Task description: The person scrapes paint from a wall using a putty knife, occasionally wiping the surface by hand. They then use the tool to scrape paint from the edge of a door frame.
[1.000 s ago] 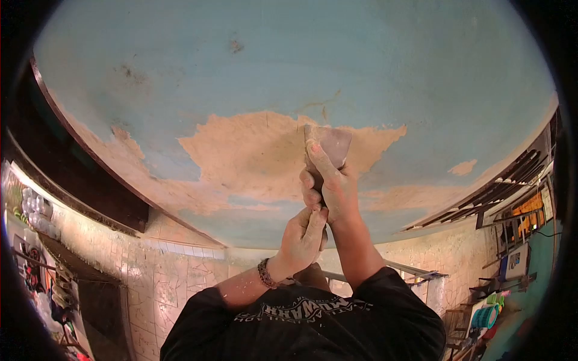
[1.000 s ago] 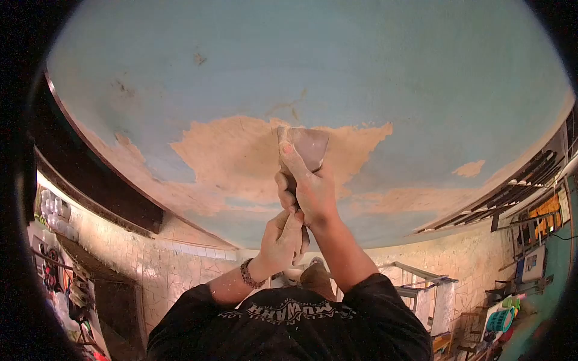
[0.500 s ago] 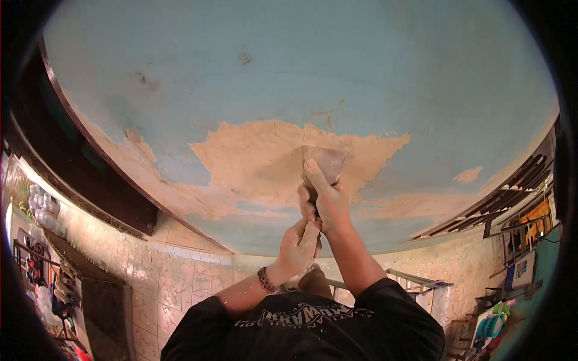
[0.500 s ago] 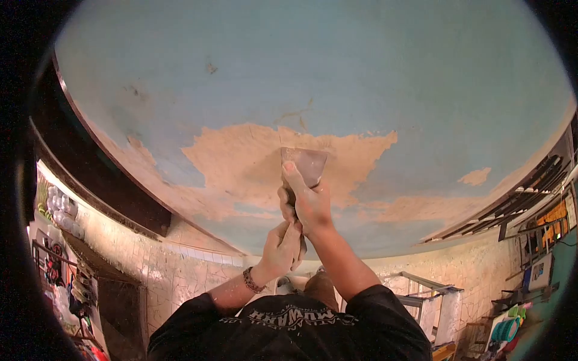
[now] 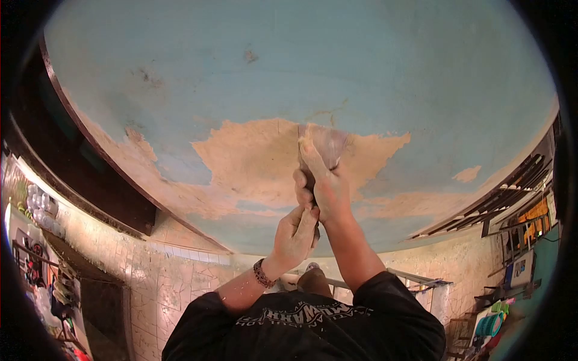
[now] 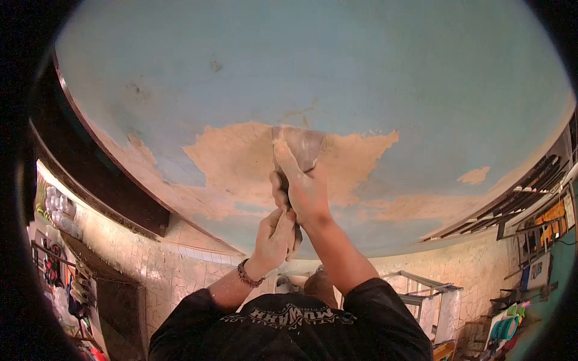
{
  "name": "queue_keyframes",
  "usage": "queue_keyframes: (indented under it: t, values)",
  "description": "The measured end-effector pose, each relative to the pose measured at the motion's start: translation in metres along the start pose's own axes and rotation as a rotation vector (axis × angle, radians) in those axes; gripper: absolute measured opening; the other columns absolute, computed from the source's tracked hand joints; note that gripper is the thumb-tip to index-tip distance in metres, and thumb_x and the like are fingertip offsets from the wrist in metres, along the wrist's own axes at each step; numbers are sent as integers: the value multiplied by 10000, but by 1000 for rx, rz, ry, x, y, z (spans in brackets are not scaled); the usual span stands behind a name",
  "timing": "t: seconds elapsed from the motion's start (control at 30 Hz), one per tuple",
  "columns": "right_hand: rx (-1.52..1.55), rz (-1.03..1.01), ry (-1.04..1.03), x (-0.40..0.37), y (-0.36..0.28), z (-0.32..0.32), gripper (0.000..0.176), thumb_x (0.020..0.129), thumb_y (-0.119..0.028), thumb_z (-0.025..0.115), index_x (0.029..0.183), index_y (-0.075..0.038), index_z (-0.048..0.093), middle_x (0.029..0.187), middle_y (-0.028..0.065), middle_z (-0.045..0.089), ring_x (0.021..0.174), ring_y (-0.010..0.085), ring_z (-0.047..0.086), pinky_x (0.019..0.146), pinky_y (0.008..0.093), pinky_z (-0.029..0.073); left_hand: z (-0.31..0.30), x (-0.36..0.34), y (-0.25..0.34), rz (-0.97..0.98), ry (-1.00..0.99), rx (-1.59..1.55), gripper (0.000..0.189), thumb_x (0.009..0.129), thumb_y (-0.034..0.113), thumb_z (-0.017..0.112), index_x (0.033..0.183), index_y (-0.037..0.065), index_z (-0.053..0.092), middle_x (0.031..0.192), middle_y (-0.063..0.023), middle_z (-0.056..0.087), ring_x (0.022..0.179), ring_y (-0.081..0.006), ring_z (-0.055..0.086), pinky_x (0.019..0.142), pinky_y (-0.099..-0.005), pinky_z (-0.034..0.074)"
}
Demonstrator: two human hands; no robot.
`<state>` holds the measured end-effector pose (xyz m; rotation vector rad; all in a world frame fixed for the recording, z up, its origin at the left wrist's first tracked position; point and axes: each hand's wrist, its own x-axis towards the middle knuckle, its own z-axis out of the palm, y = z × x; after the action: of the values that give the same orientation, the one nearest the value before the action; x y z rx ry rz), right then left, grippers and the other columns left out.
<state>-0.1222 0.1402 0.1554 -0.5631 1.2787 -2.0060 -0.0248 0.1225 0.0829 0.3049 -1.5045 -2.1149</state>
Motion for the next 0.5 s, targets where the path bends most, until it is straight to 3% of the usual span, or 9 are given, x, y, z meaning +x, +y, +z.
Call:
queue_keyframes:
  t: [0.07,0.27,0.5]
  values:
    - [-42,30,-10,-5,11,-7,323,900,-355,640,750,-112,488,537,15,478,348,88,400,311,238,278,-4,-9,-14,-84,16,-42,340,1016,347,443,868,58,543,530,26,473,397,-42,403,372,-216,298]
    - [36,42,12,-2,-1,7,332,889,-359,655,762,-93,504,552,24,490,347,91,400,314,242,293,-5,-4,12,-93,-25,-27,337,1011,350,458,861,59,541,529,23,483,398,-42,404,372,-211,294]
    - [-34,28,55,-6,11,11,339,890,-361,657,760,-100,485,549,23,484,352,89,402,317,236,289,-16,-9,-6,-85,12,-61,346,1014,347,449,854,56,545,505,13,487,366,-52,398,352,-212,282]
